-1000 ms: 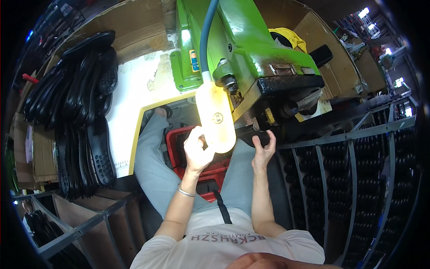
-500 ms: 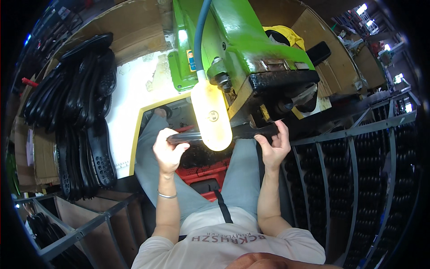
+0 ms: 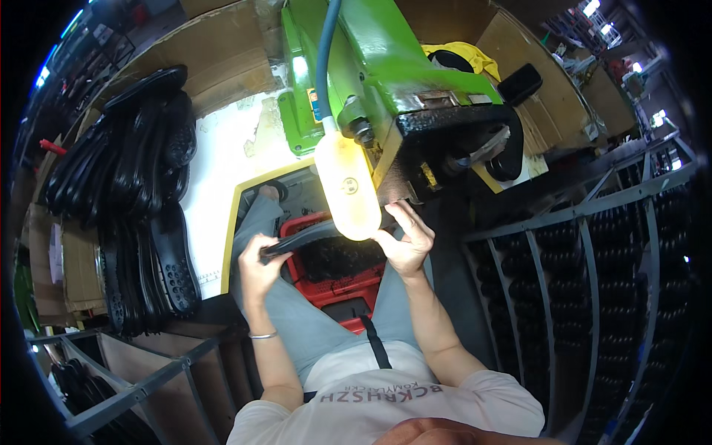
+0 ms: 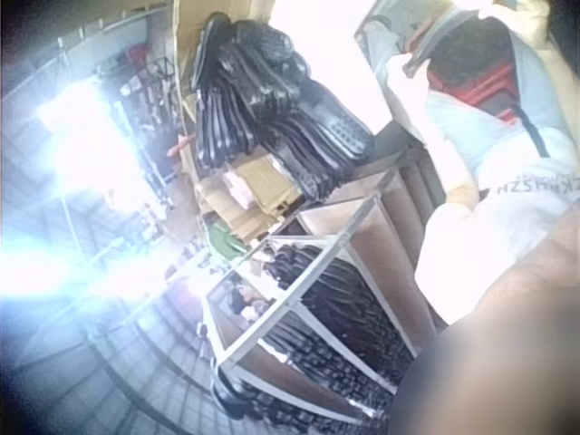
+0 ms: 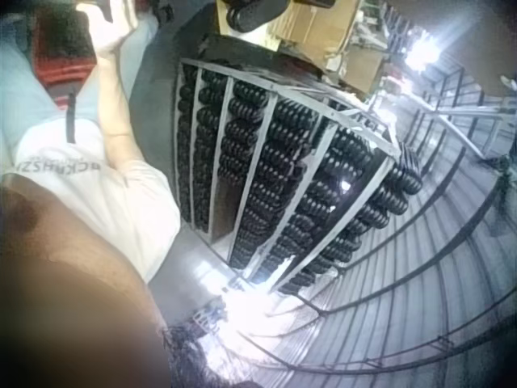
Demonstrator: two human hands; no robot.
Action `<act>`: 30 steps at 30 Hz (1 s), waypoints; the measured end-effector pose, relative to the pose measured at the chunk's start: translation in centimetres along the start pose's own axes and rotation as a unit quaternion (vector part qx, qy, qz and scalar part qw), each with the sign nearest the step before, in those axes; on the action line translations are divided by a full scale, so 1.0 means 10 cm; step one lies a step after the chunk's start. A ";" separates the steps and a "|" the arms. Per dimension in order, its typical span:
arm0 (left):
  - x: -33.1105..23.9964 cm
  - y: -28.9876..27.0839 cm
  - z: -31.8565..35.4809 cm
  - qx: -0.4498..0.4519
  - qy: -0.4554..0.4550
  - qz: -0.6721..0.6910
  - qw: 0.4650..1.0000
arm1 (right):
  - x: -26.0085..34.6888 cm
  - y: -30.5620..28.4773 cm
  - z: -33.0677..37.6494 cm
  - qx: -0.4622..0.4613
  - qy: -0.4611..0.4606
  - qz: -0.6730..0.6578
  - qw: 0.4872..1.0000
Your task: Processing rubber shoe soles using an industrial machine.
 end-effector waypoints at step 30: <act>-0.23 1.38 -0.07 0.011 0.082 0.297 0.951 | -1.18 -1.03 0.10 -0.071 0.240 0.062 0.966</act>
Point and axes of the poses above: each hand's wrist, its own z-axis away from the middle knuckle, its own y-axis out of the palm, x = y × z, the point moved 8 cm from there along -z, towards the middle knuckle, and after that the axes turned 12 degrees about z, right-handed, at the moved point
